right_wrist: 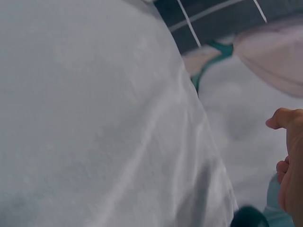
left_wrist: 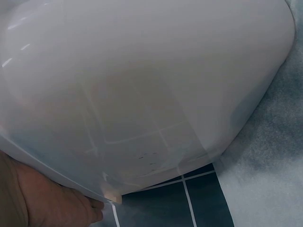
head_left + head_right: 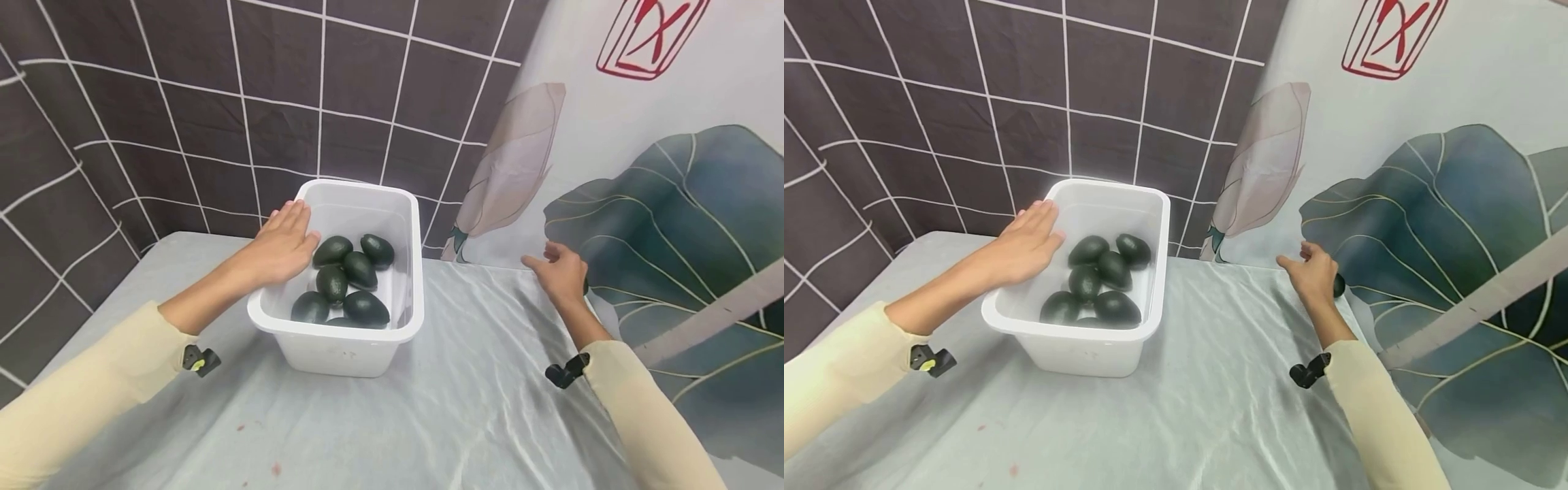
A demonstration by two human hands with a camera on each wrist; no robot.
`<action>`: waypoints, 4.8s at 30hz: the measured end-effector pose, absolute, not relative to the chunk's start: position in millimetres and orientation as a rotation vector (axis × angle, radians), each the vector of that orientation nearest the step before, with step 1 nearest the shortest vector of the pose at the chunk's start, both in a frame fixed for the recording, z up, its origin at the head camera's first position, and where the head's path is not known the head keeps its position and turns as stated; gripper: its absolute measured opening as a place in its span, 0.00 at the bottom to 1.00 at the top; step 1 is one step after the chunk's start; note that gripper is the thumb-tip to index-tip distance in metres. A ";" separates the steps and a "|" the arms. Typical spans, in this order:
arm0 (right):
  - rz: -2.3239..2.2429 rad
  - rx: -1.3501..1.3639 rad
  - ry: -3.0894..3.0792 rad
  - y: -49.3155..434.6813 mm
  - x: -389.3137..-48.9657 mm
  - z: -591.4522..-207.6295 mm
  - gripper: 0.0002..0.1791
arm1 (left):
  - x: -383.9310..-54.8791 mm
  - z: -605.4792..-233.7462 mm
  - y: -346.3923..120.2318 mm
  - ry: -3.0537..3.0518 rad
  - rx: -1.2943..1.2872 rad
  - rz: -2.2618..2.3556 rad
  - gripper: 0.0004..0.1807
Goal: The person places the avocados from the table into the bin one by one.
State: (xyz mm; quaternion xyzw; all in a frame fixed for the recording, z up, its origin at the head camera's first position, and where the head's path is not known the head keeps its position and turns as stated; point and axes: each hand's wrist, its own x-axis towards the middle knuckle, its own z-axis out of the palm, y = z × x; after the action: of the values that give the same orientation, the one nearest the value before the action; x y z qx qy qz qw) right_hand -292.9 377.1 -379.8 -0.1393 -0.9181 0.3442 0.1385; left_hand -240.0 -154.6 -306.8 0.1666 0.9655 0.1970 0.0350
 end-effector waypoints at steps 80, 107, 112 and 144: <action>0.898 -0.738 -2.739 441.5 -287.3 -400.7 0.47 | -239.7 -309.7 -155.6 2.960 0.509 0.652 0.41; 0.926 -0.528 -2.716 392.8 -286.8 -398.5 0.47 | -239.6 -308.9 -156.1 2.961 0.506 0.654 0.41; 0.936 -0.481 -2.708 386.6 -284.0 -394.7 0.48 | -239.5 -308.5 -155.7 2.959 0.504 0.654 0.41; 1.038 -0.186 -2.662 332.9 -281.9 -368.3 0.46 | -237.7 -306.1 -155.6 2.952 0.497 0.652 0.42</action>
State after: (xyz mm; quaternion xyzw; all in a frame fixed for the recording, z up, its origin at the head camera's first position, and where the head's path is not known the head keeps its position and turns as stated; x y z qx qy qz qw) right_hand -281.9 332.9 -368.3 -0.0642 -0.9208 0.3589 0.1388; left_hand -237.7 -155.6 -306.1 0.1620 0.9628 0.2125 0.0392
